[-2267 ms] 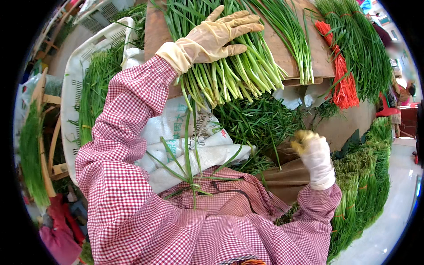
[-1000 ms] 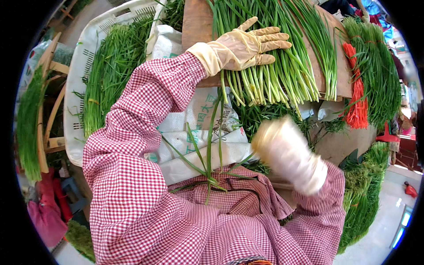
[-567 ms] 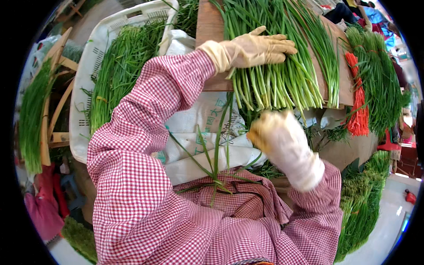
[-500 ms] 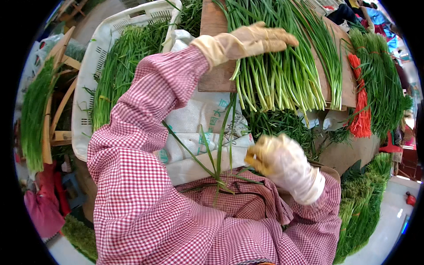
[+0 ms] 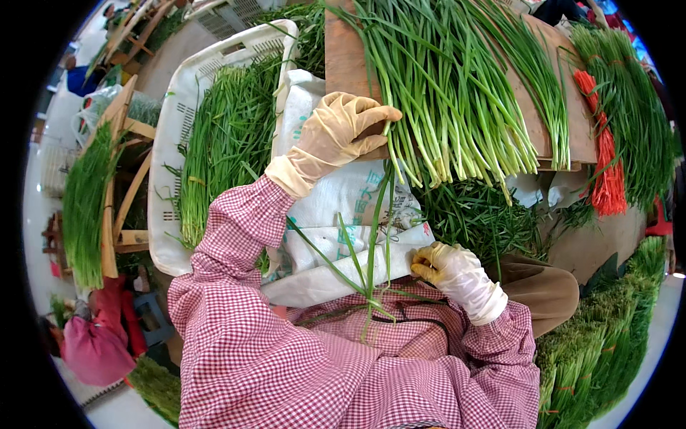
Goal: The person sorts and bundles green stalks, likely chives or green onions, by hand while wearing gloves, placing organized bunches into a plastic crate.
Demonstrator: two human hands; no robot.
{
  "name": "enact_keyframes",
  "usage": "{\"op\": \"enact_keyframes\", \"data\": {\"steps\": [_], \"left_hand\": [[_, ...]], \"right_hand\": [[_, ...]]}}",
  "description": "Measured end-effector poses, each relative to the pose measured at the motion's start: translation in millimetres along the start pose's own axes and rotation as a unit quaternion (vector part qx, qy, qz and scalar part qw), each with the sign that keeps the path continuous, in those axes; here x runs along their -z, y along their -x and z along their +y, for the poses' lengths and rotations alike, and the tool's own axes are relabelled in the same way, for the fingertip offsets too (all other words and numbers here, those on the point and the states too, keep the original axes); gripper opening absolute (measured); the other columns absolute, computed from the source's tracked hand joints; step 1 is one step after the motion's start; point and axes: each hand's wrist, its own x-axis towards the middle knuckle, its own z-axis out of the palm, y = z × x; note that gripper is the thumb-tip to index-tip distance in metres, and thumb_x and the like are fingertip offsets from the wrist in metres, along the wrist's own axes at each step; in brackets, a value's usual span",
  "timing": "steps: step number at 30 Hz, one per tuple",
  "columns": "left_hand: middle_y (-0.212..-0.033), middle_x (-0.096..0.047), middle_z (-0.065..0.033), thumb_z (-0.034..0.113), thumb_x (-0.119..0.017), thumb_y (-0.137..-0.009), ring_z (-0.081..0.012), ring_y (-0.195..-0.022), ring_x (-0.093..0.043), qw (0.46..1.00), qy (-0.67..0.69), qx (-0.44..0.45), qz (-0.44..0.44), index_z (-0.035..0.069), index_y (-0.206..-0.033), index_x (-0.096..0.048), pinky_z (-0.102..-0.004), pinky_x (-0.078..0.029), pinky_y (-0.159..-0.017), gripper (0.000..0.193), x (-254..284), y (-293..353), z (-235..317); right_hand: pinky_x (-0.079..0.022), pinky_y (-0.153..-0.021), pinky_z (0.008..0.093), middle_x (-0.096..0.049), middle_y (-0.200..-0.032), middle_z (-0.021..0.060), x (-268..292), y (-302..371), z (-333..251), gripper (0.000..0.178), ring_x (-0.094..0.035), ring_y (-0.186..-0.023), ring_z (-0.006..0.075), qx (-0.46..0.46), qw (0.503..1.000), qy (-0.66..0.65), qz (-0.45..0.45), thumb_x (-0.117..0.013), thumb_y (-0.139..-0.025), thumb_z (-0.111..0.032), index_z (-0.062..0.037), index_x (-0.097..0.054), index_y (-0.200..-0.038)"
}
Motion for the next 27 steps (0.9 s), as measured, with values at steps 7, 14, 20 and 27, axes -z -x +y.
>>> {"op": "enact_keyframes", "data": {"steps": [7,14,20,27], "left_hand": [[-0.094,-0.065,-0.0033,0.002,-0.066,-0.076,-0.0188,-0.088,-0.062,0.961,0.244,0.11,0.064,0.007,-0.099,-0.063,-0.0291,-0.051,-0.076,0.024,10.3,9.4,12.9],[-0.087,-0.066,-0.0034,0.006,-0.069,-0.074,-0.0158,-0.074,-0.063,0.985,0.17,0.005,0.017,0.01,-0.099,-0.064,-0.0272,-0.052,-0.064,0.026,4.0,11.9,65.1],[-0.086,-0.066,-0.004,0.015,-0.073,-0.072,-0.0161,-0.067,-0.063,0.955,0.244,0.103,-0.136,0.008,-0.122,-0.051,-0.0265,-0.05,-0.059,0.055,26.7,26.3,74.8],[-0.095,-0.067,-0.0038,0.014,-0.065,-0.08,-0.0218,-0.073,-0.064,0.962,0.222,-0.05,-0.15,0.011,-0.113,-0.059,-0.0286,-0.05,-0.061,0.033,28.3,48.6,67.1]], "right_hand": [[-0.049,-0.061,0.0372,-0.063,-0.078,0.0135,-9.1,3.6,17.3,0.02,-0.062,-0.067,0.03,0.044,0.994,-0.081,0.063,-0.062,-0.082,-0.026,-0.0084,-0.065,-0.09],[-0.049,-0.061,0.0361,-0.063,-0.079,0.0122,-11.3,2.7,25.7,0.019,-0.063,-0.068,0.0284,0.037,0.995,-0.074,0.052,-0.061,-0.084,-0.025,-0.0084,-0.065,-0.091],[-0.049,-0.062,0.0352,-0.064,-0.081,0.0113,-10.8,5.4,32.0,0.019,-0.063,-0.07,0.028,0.018,0.993,-0.102,0.053,-0.059,-0.084,-0.025,-0.0084,-0.065,-0.09],[-0.049,-0.064,0.0348,-0.065,-0.083,0.0106,-7.3,1.1,26.4,0.019,-0.063,-0.071,0.0278,-0.011,0.995,-0.093,0.018,-0.058,-0.084,-0.024,-0.0082,-0.065,-0.09]]}}
